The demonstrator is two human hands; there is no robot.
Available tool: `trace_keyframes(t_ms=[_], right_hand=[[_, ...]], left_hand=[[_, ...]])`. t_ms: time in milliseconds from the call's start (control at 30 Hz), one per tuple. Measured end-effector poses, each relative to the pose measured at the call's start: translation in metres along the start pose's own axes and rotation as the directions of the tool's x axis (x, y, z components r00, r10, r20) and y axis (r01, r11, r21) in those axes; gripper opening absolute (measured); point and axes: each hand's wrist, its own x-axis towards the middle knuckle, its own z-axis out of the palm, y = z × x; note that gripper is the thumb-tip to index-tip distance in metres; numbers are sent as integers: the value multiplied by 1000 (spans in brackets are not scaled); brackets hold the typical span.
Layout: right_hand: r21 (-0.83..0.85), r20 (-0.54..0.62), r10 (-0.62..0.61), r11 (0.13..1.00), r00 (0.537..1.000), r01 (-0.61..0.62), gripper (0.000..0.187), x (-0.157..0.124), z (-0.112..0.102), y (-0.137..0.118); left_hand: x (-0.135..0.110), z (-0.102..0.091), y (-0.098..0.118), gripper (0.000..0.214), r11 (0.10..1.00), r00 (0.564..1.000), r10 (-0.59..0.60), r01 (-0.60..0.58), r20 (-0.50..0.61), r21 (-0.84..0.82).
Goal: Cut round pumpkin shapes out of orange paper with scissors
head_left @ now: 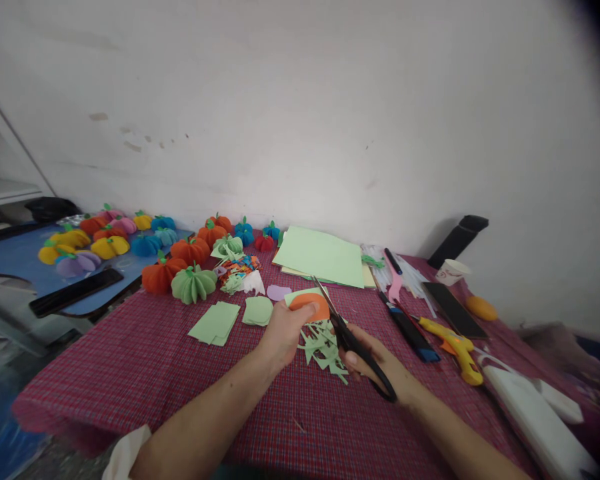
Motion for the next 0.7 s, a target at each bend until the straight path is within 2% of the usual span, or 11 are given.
trace_keyframes(t_ms=[700], right_hand=[[-109, 41, 5, 994, 999, -1, 41, -5, -11, -9]], left_hand=[[0, 2, 6, 11, 999, 1000, 22, -22, 3, 39]])
